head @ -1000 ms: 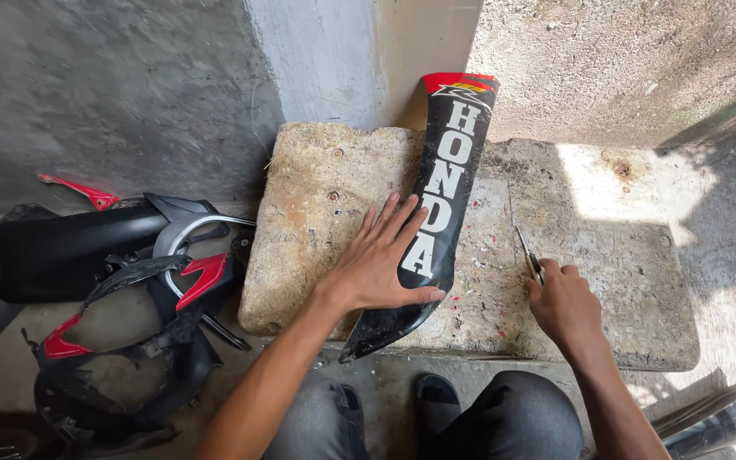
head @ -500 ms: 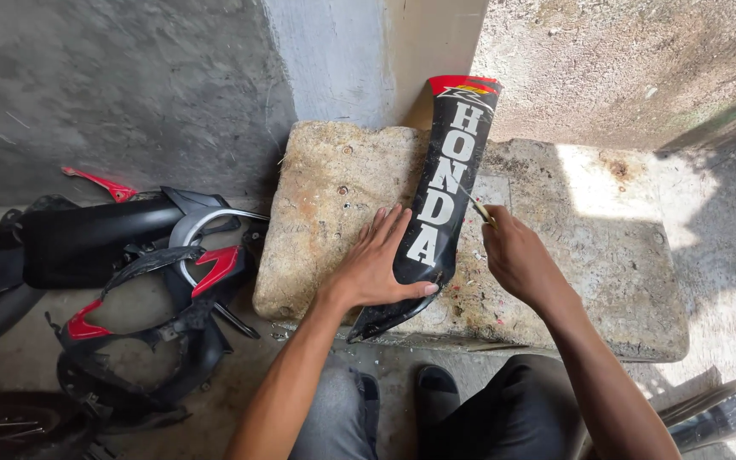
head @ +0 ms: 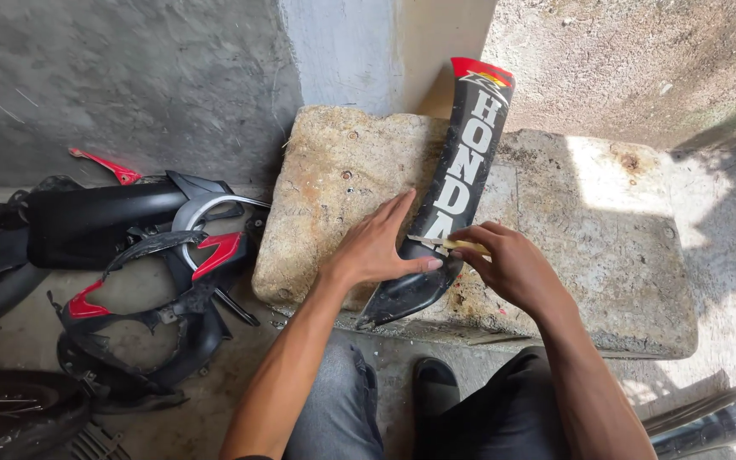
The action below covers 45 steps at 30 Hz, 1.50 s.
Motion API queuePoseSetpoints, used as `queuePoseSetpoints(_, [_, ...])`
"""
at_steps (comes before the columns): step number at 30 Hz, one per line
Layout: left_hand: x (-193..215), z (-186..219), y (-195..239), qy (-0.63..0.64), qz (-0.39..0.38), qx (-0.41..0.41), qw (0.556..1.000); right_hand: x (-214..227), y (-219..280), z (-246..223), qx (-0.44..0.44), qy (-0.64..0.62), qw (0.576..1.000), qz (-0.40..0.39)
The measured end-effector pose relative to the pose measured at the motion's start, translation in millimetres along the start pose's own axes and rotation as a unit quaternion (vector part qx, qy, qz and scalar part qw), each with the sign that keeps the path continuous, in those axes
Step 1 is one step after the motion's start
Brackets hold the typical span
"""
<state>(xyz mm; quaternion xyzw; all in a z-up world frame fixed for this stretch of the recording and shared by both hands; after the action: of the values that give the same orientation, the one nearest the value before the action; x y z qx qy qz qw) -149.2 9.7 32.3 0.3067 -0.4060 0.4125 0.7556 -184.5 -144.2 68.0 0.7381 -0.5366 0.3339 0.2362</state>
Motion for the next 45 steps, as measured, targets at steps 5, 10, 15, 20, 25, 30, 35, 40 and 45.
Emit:
queuePoseSetpoints(5, [-4, 10, -7, -0.007, 0.003, -0.023, 1.000, -9, -15, 18, -0.001, -0.036, 0.999, -0.008])
queuePoseSetpoints(10, [-15, 2, -14, 0.044, 0.008, -0.028, 0.999, -16, -22, 31, 0.003, -0.048, 0.999, -0.016])
queuePoseSetpoints(15, [-41, -38, -18, 0.109, -0.062, 0.110, 0.986, -14, -27, 40, -0.002, -0.091, 0.996, 0.017])
queuePoseSetpoints(20, [-55, -42, -15, 0.145, -0.097, 0.086, 0.981, -30, -38, 52, 0.036, -0.079, 0.994, 0.065])
queuePoseSetpoints(25, [-75, -82, -34, 0.238, -0.081, 0.077, 0.965, -29, -49, 48, 0.064, -0.101, 0.987, 0.106])
queuePoseSetpoints(30, [-90, -116, -41, 0.239, -0.065, 0.076, 0.966, -23, -45, 55, 0.058, -0.094, 0.984, 0.143])
queuePoseSetpoints(35, [-82, -101, -35, 0.144, -0.028, 0.096, 0.984, -19, -48, 76, 0.076, -0.119, 0.981, 0.134])
queuePoseSetpoints(40, [-67, -87, -23, 0.132, -0.010, 0.099, 0.986, -21, -47, 70, 0.082, -0.125, 0.980, 0.130])
queuePoseSetpoints(45, [-19, 13, -2, 0.070, -0.036, 0.031, 0.996, -25, -49, 63, 0.106, -0.062, 0.983, 0.138])
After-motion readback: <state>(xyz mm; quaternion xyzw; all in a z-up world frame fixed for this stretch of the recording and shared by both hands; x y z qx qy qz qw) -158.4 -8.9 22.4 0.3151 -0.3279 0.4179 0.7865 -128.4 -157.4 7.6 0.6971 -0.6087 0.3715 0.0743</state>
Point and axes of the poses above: each hand's wrist, its own y-axis away from the middle knuckle, its own x-axis out of the back of the hand, z = x × y, the point moved 9 cm from there along -y, towards the middle knuckle, and after that the axes turned 9 degrees about -y, right-handed, at the moved point
